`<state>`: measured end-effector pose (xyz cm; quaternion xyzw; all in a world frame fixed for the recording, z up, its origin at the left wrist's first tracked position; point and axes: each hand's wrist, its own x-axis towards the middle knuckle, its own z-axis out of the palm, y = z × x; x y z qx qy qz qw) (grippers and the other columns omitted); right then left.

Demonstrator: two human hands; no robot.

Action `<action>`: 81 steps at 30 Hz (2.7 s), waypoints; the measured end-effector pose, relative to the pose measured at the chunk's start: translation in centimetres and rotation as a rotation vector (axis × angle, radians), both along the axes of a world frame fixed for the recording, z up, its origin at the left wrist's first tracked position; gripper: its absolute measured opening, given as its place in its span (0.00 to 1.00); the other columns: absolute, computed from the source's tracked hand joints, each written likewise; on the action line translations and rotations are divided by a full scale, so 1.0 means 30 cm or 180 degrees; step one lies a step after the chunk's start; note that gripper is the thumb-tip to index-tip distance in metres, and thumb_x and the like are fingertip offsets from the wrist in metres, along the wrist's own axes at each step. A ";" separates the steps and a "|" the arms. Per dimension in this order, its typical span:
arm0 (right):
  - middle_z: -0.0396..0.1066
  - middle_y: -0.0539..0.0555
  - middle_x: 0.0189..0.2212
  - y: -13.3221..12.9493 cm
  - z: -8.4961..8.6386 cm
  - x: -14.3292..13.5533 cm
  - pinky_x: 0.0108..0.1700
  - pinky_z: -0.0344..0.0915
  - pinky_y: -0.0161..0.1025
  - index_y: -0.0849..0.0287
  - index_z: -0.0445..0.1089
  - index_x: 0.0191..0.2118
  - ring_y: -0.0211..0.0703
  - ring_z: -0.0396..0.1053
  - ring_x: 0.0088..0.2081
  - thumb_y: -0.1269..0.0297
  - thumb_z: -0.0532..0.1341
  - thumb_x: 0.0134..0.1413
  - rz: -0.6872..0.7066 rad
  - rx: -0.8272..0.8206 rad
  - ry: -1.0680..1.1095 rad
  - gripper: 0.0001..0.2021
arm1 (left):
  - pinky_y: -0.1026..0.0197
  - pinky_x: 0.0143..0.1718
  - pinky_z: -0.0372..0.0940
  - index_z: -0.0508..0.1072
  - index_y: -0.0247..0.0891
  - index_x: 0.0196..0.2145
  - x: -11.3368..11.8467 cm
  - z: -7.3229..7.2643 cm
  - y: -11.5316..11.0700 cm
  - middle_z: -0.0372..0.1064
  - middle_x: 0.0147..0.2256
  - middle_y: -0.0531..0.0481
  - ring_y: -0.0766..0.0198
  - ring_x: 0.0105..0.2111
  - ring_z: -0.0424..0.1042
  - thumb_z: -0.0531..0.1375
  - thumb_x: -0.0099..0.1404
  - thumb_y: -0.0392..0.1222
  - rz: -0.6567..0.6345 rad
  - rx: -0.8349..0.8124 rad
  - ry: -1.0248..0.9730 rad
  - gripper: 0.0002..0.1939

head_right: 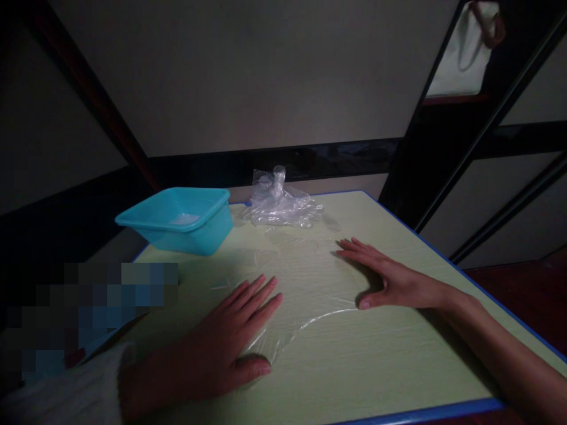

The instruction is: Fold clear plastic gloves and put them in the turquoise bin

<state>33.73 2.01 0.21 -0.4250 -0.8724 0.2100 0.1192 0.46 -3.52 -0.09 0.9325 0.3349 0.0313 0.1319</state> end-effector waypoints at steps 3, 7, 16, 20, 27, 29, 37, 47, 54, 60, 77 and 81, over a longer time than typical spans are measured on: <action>0.38 0.53 0.65 0.004 -0.003 0.010 0.59 0.40 0.63 0.44 0.46 0.63 0.59 0.33 0.63 0.47 0.65 0.42 0.0011 -0.0047 0.0018 0.43 | 0.43 0.61 0.41 0.48 0.34 0.62 0.002 0.000 -0.001 0.37 0.64 0.38 0.47 0.63 0.35 0.58 0.60 0.55 -0.0002 -0.0009 0.0010 0.40; 0.35 0.51 0.66 0.010 -0.012 0.021 0.59 0.39 0.63 0.42 0.43 0.63 0.58 0.31 0.64 0.48 0.66 0.42 0.0016 -0.0111 0.0036 0.45 | 0.43 0.61 0.41 0.47 0.33 0.62 -0.004 -0.007 0.000 0.36 0.64 0.38 0.47 0.64 0.35 0.57 0.60 0.56 -0.0040 0.0043 0.0015 0.40; 0.34 0.53 0.66 0.017 -0.002 0.024 0.59 0.38 0.61 0.45 0.43 0.64 0.57 0.30 0.64 0.48 0.66 0.42 0.0057 -0.0234 -0.0012 0.45 | 0.43 0.61 0.41 0.46 0.33 0.63 -0.002 -0.001 0.001 0.35 0.64 0.38 0.48 0.64 0.34 0.57 0.61 0.56 -0.0045 0.0065 0.0136 0.40; 0.36 0.52 0.66 0.013 0.009 0.018 0.59 0.39 0.59 0.45 0.45 0.63 0.58 0.31 0.63 0.48 0.66 0.41 0.0127 -0.0242 -0.0040 0.44 | 0.43 0.61 0.41 0.47 0.33 0.63 0.000 0.001 -0.001 0.35 0.64 0.38 0.48 0.64 0.34 0.58 0.60 0.56 -0.0036 0.0072 0.0144 0.41; 0.36 0.50 0.65 0.011 0.023 0.025 0.59 0.38 0.62 0.43 0.45 0.63 0.60 0.32 0.63 0.48 0.66 0.41 0.0155 -0.0352 0.0008 0.44 | 0.43 0.61 0.40 0.46 0.33 0.63 -0.001 -0.007 0.003 0.34 0.64 0.38 0.48 0.64 0.34 0.58 0.60 0.55 -0.0038 0.0033 0.0123 0.41; 0.37 0.49 0.65 0.013 0.024 0.032 0.59 0.38 0.62 0.43 0.44 0.63 0.59 0.33 0.63 0.49 0.65 0.42 0.0160 -0.0388 0.0067 0.43 | 0.43 0.61 0.39 0.46 0.33 0.63 -0.003 -0.010 0.004 0.34 0.64 0.38 0.48 0.64 0.34 0.58 0.60 0.55 -0.0050 0.0036 0.0088 0.41; 0.37 0.49 0.65 -0.005 0.016 -0.091 0.60 0.35 0.62 0.45 0.40 0.64 0.57 0.30 0.64 0.46 0.62 0.47 0.0151 0.0009 0.0216 0.42 | 0.43 0.61 0.40 0.48 0.33 0.62 -0.005 -0.013 -0.001 0.37 0.64 0.38 0.46 0.63 0.35 0.59 0.59 0.54 -0.0063 0.0060 -0.0031 0.41; 0.36 0.56 0.65 -0.009 -0.009 -0.171 0.60 0.28 0.62 0.50 0.42 0.64 0.57 0.31 0.64 0.43 0.62 0.44 0.0236 0.0037 -0.0124 0.44 | 0.42 0.60 0.40 0.46 0.33 0.63 -0.004 -0.011 0.003 0.33 0.65 0.38 0.46 0.64 0.33 0.58 0.59 0.54 -0.0071 0.0019 0.0062 0.42; 0.36 0.52 0.65 -0.011 -0.007 -0.136 0.60 0.28 0.62 0.45 0.41 0.64 0.58 0.30 0.64 0.43 0.62 0.44 0.0188 0.0067 -0.0148 0.44 | 0.41 0.60 0.40 0.47 0.33 0.62 -0.002 -0.012 0.004 0.35 0.64 0.38 0.46 0.63 0.34 0.59 0.59 0.53 -0.0062 -0.0014 0.0032 0.41; 0.34 0.51 0.65 -0.008 -0.015 -0.080 0.59 0.26 0.62 0.43 0.40 0.63 0.58 0.27 0.63 0.42 0.63 0.42 0.0093 0.0010 -0.0243 0.45 | 0.42 0.60 0.40 0.46 0.33 0.63 0.001 -0.008 0.005 0.34 0.65 0.38 0.48 0.64 0.33 0.58 0.59 0.55 -0.0058 -0.0020 0.0084 0.42; 0.34 0.52 0.66 0.003 -0.010 0.025 0.60 0.29 0.58 0.45 0.38 0.64 0.60 0.27 0.63 0.41 0.66 0.34 -0.0004 -0.0342 -0.0124 0.53 | 0.42 0.61 0.39 0.46 0.33 0.63 0.000 0.002 0.004 0.33 0.65 0.38 0.47 0.64 0.32 0.58 0.59 0.55 -0.0056 -0.0114 0.0067 0.42; 0.32 0.51 0.66 0.003 -0.014 0.042 0.61 0.36 0.56 0.46 0.34 0.64 0.60 0.28 0.63 0.45 0.68 0.33 -0.0002 -0.0454 0.0149 0.55 | 0.41 0.60 0.40 0.45 0.33 0.63 0.002 0.001 0.003 0.32 0.65 0.38 0.46 0.63 0.32 0.59 0.58 0.54 -0.0031 -0.0154 0.0066 0.43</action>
